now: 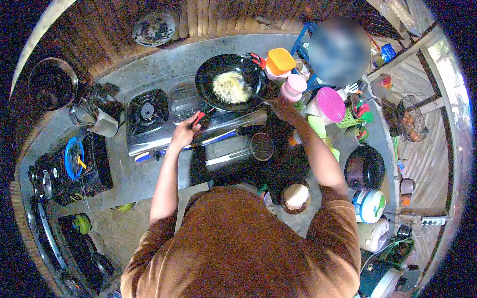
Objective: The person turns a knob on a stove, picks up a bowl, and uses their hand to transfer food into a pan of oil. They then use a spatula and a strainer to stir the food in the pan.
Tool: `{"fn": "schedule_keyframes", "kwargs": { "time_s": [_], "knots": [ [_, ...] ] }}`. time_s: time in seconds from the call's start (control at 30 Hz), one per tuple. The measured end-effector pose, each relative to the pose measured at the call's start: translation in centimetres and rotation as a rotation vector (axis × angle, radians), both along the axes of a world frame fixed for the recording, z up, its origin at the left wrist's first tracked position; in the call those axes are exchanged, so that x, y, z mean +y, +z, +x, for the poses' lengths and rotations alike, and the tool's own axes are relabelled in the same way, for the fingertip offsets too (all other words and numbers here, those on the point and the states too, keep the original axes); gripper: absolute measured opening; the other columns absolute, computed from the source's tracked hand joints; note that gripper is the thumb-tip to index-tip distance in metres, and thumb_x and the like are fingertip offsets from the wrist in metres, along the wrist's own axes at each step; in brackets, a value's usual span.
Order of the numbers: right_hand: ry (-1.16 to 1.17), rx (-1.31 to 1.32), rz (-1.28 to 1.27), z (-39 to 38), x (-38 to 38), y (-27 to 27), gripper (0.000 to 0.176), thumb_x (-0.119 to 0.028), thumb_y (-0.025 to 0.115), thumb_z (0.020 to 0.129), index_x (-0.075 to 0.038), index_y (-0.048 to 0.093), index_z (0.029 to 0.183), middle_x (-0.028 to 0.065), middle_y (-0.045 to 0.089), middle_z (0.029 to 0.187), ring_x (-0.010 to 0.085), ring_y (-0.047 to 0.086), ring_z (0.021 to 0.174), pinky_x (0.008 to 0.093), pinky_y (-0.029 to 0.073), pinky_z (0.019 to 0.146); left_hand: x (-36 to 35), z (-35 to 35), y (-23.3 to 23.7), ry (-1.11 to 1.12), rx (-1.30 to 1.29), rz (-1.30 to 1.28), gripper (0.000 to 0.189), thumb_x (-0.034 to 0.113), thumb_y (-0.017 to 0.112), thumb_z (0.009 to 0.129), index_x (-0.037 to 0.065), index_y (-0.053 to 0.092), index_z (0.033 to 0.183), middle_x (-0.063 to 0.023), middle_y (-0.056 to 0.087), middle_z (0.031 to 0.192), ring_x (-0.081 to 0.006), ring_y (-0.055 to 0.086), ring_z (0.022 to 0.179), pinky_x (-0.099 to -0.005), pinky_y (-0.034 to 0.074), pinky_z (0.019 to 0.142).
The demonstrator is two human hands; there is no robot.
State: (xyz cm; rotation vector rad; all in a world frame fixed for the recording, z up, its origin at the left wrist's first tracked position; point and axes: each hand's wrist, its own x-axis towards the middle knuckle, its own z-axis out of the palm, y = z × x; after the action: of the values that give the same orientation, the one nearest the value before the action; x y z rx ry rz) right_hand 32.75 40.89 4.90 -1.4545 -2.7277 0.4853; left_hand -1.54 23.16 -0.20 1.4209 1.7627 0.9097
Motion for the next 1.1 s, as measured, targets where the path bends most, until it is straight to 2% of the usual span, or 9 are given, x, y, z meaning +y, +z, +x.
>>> {"fn": "schedule_keyframes", "kwargs": {
  "time_s": [0.23, 0.4, 0.53, 0.6, 0.7, 0.73, 0.87, 1.03, 1.1],
  "knots": [
    [0.083, 0.177, 0.093, -1.2, -1.9, 1.1, 0.029, -0.016, 0.055, 0.087, -0.010, 0.060, 0.115, 0.0175, 0.064, 0.085, 0.0353, 0.062, 0.079, 0.0439, 0.050, 0.071, -0.2, 0.1, 0.8, 0.009, -0.005, -0.051, 0.051, 0.019, 0.060, 0.086, 0.025, 0.044, 0.134, -0.0155, 0.055, 0.124, -0.0291, 0.055, 0.113, -0.0339, 0.042, 0.093],
    [-0.046, -0.135, 0.457, -0.2, 0.6, -1.2, 0.035, -0.013, 0.050, 0.085, -0.010, 0.051, 0.121, 0.0194, 0.057, 0.084, 0.0362, 0.062, 0.076, 0.0462, 0.052, 0.065, 0.2, -0.3, -0.4, -0.013, 0.038, -0.031, 0.051, 0.022, 0.060, 0.087, 0.027, 0.044, 0.134, -0.0153, 0.055, 0.123, -0.0309, 0.055, 0.112, -0.0349, 0.043, 0.092],
    [-0.135, -0.208, 0.429, 0.3, 1.4, -2.4, 0.037, -0.013, 0.049, 0.085, -0.010, 0.049, 0.121, 0.0187, 0.055, 0.083, 0.0362, 0.062, 0.074, 0.0454, 0.052, 0.065, 0.2, -0.3, -0.9, -0.011, -0.002, -0.040, 0.052, 0.023, 0.060, 0.087, 0.027, 0.042, 0.136, -0.0148, 0.054, 0.126, -0.0295, 0.053, 0.116, -0.0347, 0.041, 0.095],
    [-0.058, 0.009, 0.489, 0.9, 1.5, -4.0, 0.034, -0.012, 0.050, 0.085, -0.008, 0.054, 0.118, 0.0197, 0.059, 0.084, 0.0367, 0.062, 0.074, 0.0455, 0.051, 0.068, 0.2, -0.2, -0.6, -0.007, -0.004, 0.003, 0.051, 0.024, 0.059, 0.088, 0.027, 0.042, 0.136, -0.0163, 0.053, 0.125, -0.0316, 0.053, 0.115, -0.0361, 0.041, 0.094],
    [-0.062, 0.020, 0.108, 0.3, 1.5, -4.4, 0.029, -0.013, 0.052, 0.085, -0.006, 0.060, 0.113, 0.0209, 0.062, 0.088, 0.0368, 0.062, 0.080, 0.0459, 0.049, 0.072, 0.1, 0.0, 0.6, -0.002, 0.041, -0.119, 0.051, 0.025, 0.058, 0.088, 0.027, 0.041, 0.136, -0.0166, 0.053, 0.125, -0.0315, 0.053, 0.115, -0.0365, 0.041, 0.095],
    [-0.028, 0.052, 0.050, -1.6, -0.8, -0.9, 0.026, -0.014, 0.053, 0.086, -0.005, 0.063, 0.109, 0.0212, 0.064, 0.090, 0.0368, 0.061, 0.088, 0.0461, 0.048, 0.075, 0.2, 0.0, 0.3, -0.002, 0.037, -0.108, 0.052, 0.025, 0.057, 0.088, 0.027, 0.040, 0.137, -0.0164, 0.054, 0.125, -0.0314, 0.053, 0.115, -0.0366, 0.041, 0.095],
    [0.047, 0.183, -0.005, -1.8, -1.6, -0.9, 0.027, -0.015, 0.054, 0.086, -0.006, 0.062, 0.111, 0.0220, 0.063, 0.090, 0.0369, 0.060, 0.091, 0.0459, 0.047, 0.076, 0.4, -0.1, -2.0, -0.009, 0.056, -0.066, 0.053, 0.026, 0.057, 0.089, 0.027, 0.038, 0.138, -0.0162, 0.055, 0.123, -0.0313, 0.053, 0.115, -0.0372, 0.041, 0.095],
    [0.022, 0.092, 0.498, -0.5, -0.9, -1.9, 0.028, -0.013, 0.054, 0.084, -0.003, 0.058, 0.110, 0.0204, 0.061, 0.091, 0.0348, 0.062, 0.085, 0.0452, 0.050, 0.072, 0.5, -0.1, -2.9, -0.016, 0.043, -0.052, 0.053, 0.027, 0.058, 0.088, 0.027, 0.039, 0.138, -0.0172, 0.055, 0.123, -0.0323, 0.053, 0.115, -0.0383, 0.041, 0.095],
    [-0.035, -0.038, 0.504, 0.0, -0.5, -1.2, 0.028, -0.012, 0.053, 0.084, -0.002, 0.055, 0.109, 0.0192, 0.061, 0.089, 0.0336, 0.062, 0.082, 0.0442, 0.051, 0.068, 0.6, -0.1, -2.7, -0.012, 0.053, -0.029, 0.053, 0.028, 0.058, 0.088, 0.026, 0.039, 0.138, -0.0177, 0.055, 0.123, -0.0327, 0.053, 0.115, -0.0387, 0.041, 0.095]
  ]
}}
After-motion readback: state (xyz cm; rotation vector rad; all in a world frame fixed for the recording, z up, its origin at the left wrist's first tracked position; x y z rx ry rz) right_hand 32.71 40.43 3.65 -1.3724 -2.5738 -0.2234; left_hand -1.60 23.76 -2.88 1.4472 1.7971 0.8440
